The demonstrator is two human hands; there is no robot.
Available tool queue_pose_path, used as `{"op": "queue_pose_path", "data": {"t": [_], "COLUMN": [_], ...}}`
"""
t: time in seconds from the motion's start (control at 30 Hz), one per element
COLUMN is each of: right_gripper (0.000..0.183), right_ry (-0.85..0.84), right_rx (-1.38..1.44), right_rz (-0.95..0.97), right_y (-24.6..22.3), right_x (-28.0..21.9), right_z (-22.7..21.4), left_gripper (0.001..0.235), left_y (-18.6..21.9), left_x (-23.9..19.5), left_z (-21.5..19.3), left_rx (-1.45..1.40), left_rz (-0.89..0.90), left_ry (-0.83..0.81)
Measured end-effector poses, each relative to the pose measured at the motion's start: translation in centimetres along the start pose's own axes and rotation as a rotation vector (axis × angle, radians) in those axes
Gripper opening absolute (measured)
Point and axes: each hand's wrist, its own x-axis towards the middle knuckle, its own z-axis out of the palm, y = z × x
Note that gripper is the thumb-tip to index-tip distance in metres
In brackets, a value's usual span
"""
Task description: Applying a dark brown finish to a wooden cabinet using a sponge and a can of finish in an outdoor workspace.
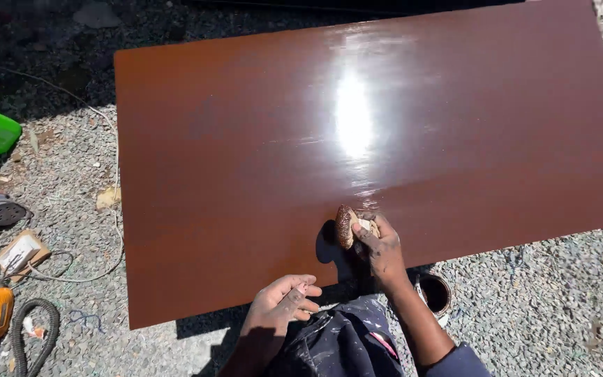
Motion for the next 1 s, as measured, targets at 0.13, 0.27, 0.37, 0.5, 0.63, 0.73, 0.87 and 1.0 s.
{"op": "queue_pose_path", "data": {"t": [0.13, 0.27, 0.37, 0.5, 0.63, 0.73, 0.87, 1.0], "right_gripper": [0.027, 0.033, 0.037, 0.038, 0.064, 0.025, 0.066, 0.029], "right_ry": [0.326, 0.571, 0.743, 0.822, 0.753, 0.610, 0.606, 0.482], "right_rx": [0.055, -0.044, -0.230, -0.455, -0.494, -0.565, -0.608, -0.587], "right_rz": [0.050, -0.008, -0.125, -0.148, -0.118, -0.117, -0.128, -0.183], "right_y": [-2.2, -2.5, -1.1, -1.6, 0.3, 0.0, 1.0, -2.1], "right_x": [2.7, 8.6, 14.6, 21.6, 28.0, 28.2, 27.2, 22.9], "right_z": [-13.5, -27.6, -38.5, -49.5, -57.1, -55.7, -51.2, -40.9], "left_gripper": [0.068, 0.065, 0.067, 0.077, 0.083, 0.067, 0.062, 0.057], "left_y": [4.4, 7.2, 9.3, 10.8, 10.9, 10.9, 11.5, 12.6], "left_x": [4.7, 9.6, 12.5, 15.1, 16.3, 16.1, 15.0, 13.3], "left_z": [9.7, 20.8, 28.3, 34.4, 35.4, 34.4, 32.4, 30.2], "left_rx": [0.190, 0.227, 0.273, 0.301, 0.330, 0.255, 0.195, 0.163], "left_rz": [-0.076, -0.069, -0.011, 0.038, 0.030, -0.066, -0.072, -0.160], "left_ry": [-0.203, -0.412, -0.507, -0.583, -0.567, -0.408, -0.302, -0.169]}}
